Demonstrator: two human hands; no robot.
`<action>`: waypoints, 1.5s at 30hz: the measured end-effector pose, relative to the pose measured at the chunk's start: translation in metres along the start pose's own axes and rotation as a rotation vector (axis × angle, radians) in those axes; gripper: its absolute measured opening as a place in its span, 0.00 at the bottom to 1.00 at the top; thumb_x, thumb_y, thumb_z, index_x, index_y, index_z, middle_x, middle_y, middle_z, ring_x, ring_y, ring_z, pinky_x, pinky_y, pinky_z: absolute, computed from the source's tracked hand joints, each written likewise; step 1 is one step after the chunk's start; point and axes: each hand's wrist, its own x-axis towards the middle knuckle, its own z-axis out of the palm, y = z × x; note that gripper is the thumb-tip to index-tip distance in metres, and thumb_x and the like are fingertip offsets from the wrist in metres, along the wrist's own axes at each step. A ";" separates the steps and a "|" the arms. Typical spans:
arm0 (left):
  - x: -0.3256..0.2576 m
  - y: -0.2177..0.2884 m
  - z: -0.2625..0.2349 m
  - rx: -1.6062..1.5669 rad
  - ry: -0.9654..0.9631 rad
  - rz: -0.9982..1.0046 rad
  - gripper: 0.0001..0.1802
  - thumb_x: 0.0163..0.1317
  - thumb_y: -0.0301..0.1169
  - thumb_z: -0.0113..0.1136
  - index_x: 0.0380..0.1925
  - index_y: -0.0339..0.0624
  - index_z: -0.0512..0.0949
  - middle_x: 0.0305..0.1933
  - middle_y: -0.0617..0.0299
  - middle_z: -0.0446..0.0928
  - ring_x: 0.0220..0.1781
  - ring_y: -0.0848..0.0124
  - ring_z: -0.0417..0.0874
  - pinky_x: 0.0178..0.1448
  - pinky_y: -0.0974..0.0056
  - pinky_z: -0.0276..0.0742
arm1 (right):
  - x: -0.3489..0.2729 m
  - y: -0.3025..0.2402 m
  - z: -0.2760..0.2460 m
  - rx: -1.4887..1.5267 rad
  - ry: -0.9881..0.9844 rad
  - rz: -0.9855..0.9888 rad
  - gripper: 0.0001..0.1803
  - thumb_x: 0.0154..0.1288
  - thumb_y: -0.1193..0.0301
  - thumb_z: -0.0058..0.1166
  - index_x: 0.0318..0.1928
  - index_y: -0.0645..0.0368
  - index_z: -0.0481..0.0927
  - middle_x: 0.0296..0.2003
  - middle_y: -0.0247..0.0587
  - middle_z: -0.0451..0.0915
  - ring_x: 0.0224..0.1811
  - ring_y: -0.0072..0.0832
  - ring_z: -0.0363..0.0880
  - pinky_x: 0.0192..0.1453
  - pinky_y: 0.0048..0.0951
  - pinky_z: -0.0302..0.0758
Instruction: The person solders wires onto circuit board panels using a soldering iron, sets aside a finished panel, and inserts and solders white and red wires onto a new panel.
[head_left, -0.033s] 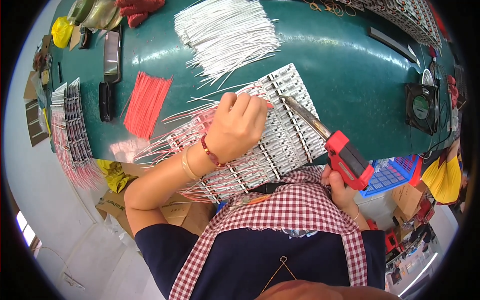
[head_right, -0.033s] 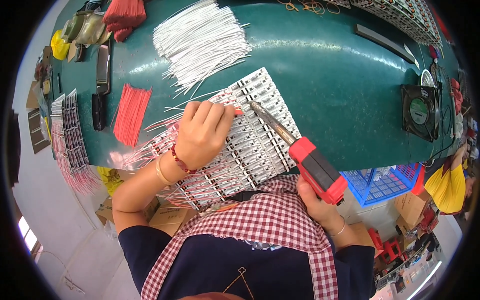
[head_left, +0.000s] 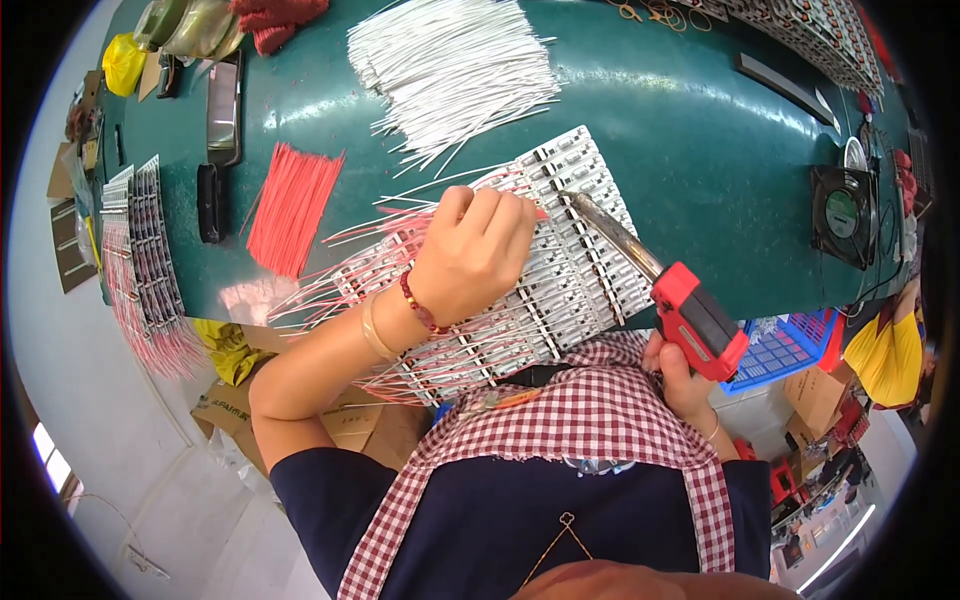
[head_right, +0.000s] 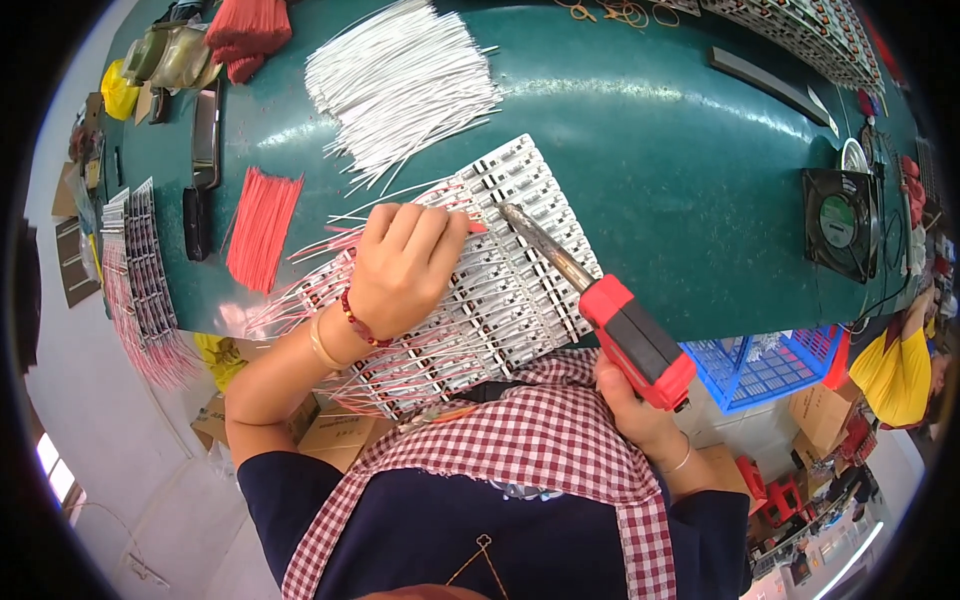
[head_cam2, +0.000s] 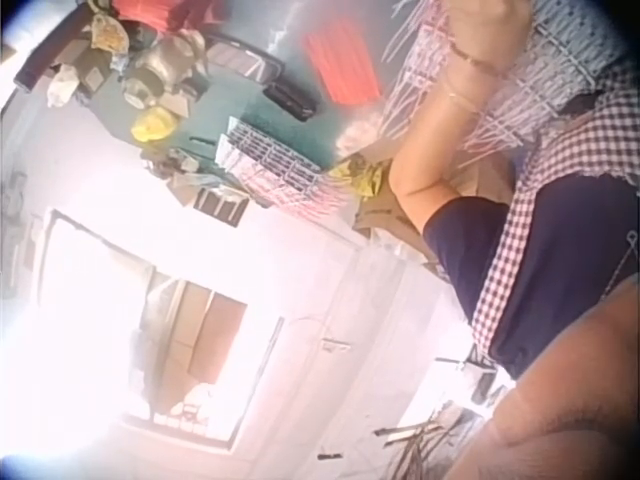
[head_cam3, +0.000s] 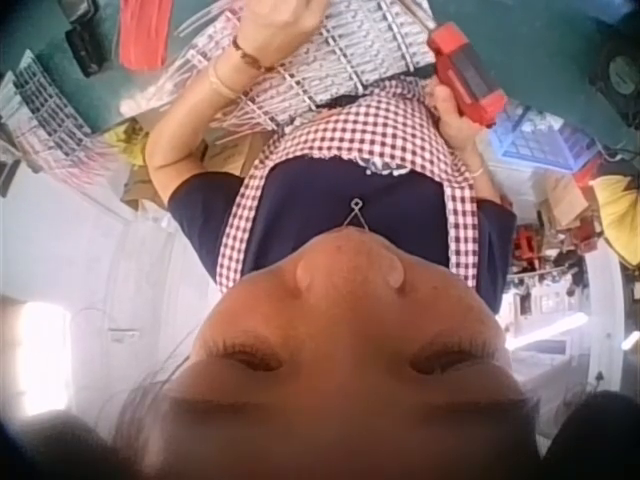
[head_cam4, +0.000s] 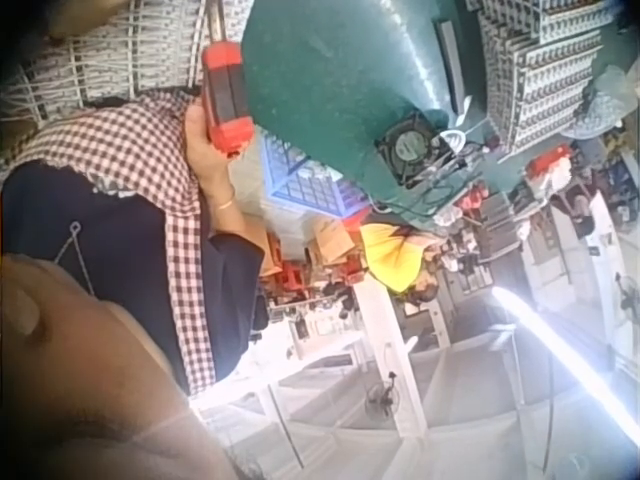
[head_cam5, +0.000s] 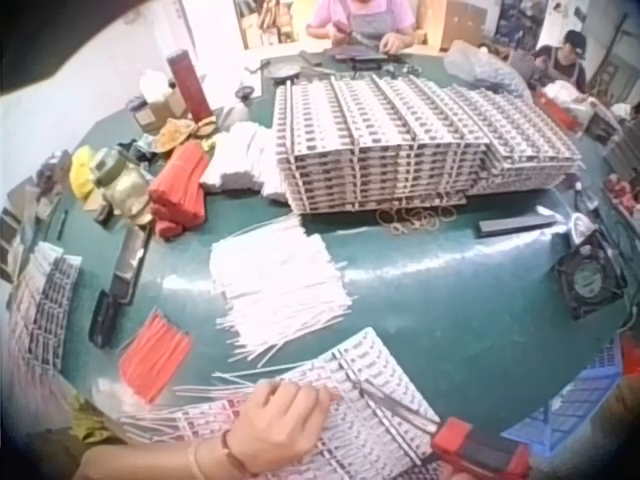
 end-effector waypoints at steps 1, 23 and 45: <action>-0.002 0.000 -0.003 -0.021 0.007 0.022 0.15 0.51 0.24 0.60 0.40 0.30 0.79 0.33 0.58 0.71 0.34 0.66 0.73 0.38 0.62 0.67 | -0.001 -0.001 0.000 0.031 0.011 -0.001 0.07 0.69 0.72 0.54 0.42 0.63 0.79 0.32 0.33 0.78 0.34 0.23 0.76 0.40 0.28 0.74; -0.002 0.006 0.005 0.013 0.076 0.063 0.05 0.57 0.24 0.62 0.31 0.31 0.78 0.24 0.63 0.64 0.28 0.70 0.67 0.32 0.65 0.63 | -0.009 0.022 -0.001 0.020 -0.046 0.010 0.14 0.68 0.72 0.57 0.51 0.64 0.79 0.41 0.37 0.81 0.43 0.25 0.79 0.48 0.29 0.76; -0.003 0.004 0.009 0.039 0.096 0.117 0.05 0.57 0.24 0.62 0.29 0.32 0.78 0.24 0.64 0.64 0.27 0.71 0.67 0.30 0.65 0.61 | -0.004 0.017 0.006 -0.165 0.027 -0.026 0.17 0.71 0.60 0.52 0.35 0.65 0.75 0.25 0.37 0.75 0.26 0.21 0.71 0.31 0.24 0.68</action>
